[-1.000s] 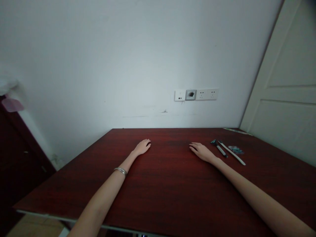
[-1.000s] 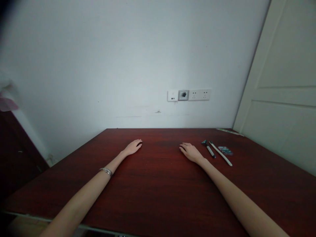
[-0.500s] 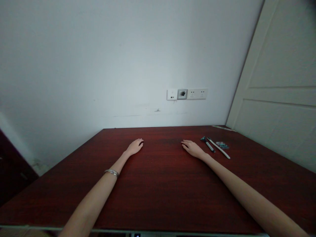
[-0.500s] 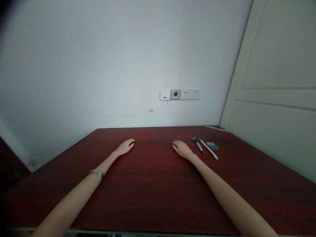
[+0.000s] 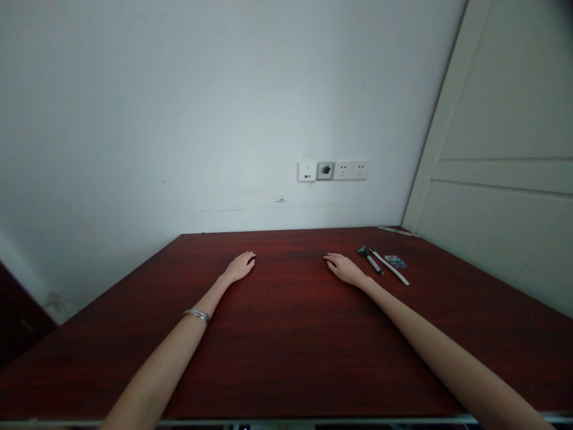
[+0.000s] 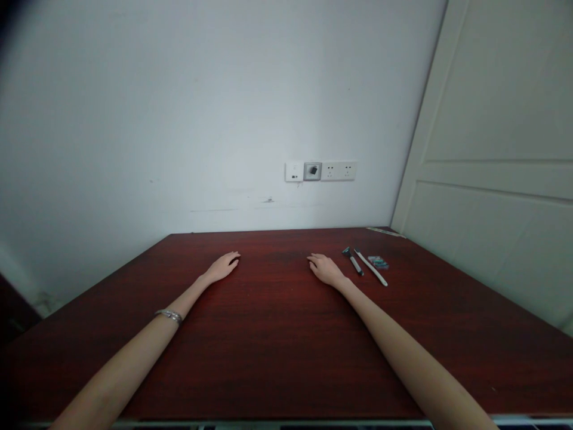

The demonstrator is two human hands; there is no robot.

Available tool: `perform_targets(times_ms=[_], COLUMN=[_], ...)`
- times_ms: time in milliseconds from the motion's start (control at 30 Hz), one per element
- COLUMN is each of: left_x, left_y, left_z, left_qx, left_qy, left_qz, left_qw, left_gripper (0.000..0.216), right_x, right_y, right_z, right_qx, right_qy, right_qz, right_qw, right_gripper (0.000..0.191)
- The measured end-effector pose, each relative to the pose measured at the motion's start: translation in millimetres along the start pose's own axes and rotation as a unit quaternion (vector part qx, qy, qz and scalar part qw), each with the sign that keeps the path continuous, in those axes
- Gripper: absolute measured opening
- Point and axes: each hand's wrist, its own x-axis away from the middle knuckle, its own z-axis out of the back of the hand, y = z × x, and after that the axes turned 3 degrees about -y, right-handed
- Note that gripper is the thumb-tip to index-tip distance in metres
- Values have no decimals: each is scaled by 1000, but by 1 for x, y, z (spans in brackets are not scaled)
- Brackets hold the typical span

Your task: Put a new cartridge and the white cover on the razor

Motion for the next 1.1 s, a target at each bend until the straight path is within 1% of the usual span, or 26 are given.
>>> perform_targets(times_ms=[133,200,267,300,367,467,533,667,800,933,1100], left_x=[1,1,0,0,-1,-1,-2,-2,-2,-2,0], left_y=[2,2,2,1,1,1,1,2,0,-1,1], left_z=[2,2,2,2,1,1,1,2,2,0,2], left_qx=[4,5,4,2,-1,-2,-2,-2,-3,-3,1], left_qy=[-1,-3,-4,-3,-1,7,9,8,10,13,7], left_qz=[4,4,6,6,2,-2,0,5,4,1,1], left_qw=[1000,1000,1000,1000,1000,1000,1000,1000,1000,1000,1000], left_gripper=[44,44,44,44,45,43,42,42,43,44,46], right_x=[0,-2,-4,-5,-4,7,18,36,42,44,46], right_y=[-1,2,10,15,29,52,65,76,76,74,70], right_z=[2,11,28,38,60,85,92,88,76,69,69], right_qx=[-9,-24,-45,-53,-63,-36,-16,-3,1,28,55], right_qy=[0,-4,15,36,80,95,73,8,-24,-30,-32], right_qz=[3,30,43,28,-43,-147,-201,-258,-305,-319,-325], right_qw=[1000,999,998,998,994,984,977,966,952,947,944], right_gripper=[40,39,39,39,38,34,31,28,30,27,25])
